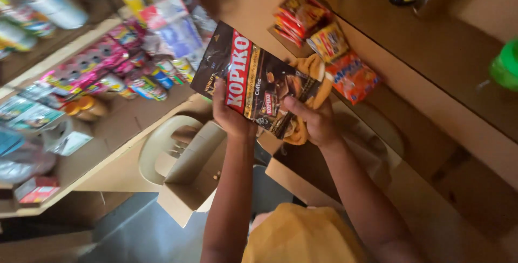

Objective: Wiping grocery products with a cloth and organizing them into boxes or on shelves.

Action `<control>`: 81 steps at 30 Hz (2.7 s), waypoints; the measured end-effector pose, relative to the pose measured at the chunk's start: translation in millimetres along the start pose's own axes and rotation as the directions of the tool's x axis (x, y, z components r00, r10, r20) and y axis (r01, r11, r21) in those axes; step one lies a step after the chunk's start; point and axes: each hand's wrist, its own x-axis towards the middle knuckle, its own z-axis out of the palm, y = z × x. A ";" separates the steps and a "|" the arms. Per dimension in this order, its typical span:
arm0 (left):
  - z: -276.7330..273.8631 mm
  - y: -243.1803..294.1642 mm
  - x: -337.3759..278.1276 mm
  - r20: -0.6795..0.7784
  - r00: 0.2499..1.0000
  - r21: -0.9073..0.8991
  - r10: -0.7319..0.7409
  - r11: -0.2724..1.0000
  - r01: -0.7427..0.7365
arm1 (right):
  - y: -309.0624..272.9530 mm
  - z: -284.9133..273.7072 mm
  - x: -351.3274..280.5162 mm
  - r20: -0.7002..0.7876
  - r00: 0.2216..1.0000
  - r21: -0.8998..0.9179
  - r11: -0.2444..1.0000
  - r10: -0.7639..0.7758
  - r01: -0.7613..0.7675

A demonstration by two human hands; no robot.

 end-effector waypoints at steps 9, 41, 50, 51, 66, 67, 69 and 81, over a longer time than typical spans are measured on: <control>-14.0 -10.2 10.9 -0.321 0.921 0.516 -0.220 0.775 0.365 | 51.3 -64.1 -35.8 -0.363 0.931 -0.202 0.974 0.020 -0.100; -173.6 -207.9 34.4 0.158 0.552 0.945 -0.819 0.288 0.156 | 103.2 -192.7 -111.4 -0.989 0.101 -0.132 0.944 -0.106 -0.302; -127.8 -314.5 6.3 0.272 0.524 0.954 -0.807 0.158 -0.253 | 66.1 -301.0 -162.2 -0.950 0.115 -0.306 0.789 -0.291 -0.533; -133.8 -325.2 6.1 0.406 0.531 0.897 -0.744 0.213 -0.387 | 70.6 -314.0 -169.1 -0.968 0.092 -0.244 0.798 -0.232 -0.551; -105.6 -352.1 8.2 0.565 0.494 0.716 -0.661 0.095 -0.692 | 55.5 -333.8 -149.9 -0.842 0.340 -0.486 0.312 -0.419 -0.816; -102.6 -352.2 4.8 0.566 0.497 0.715 -0.658 0.091 -0.694 | 51.2 -329.7 -142.5 -0.840 0.345 -0.490 0.314 -0.419 -0.813; -99.2 -351.3 -5.1 0.506 0.365 0.742 -0.782 0.178 -0.647 | 44.0 -318.9 -131.8 -0.880 0.320 -0.421 0.260 -0.351 -0.869; -126.5 -371.8 -17.4 0.567 0.325 0.555 -0.757 0.060 -0.829 | 70.3 -288.4 -126.4 -0.542 0.772 -0.828 0.054 -0.333 -0.558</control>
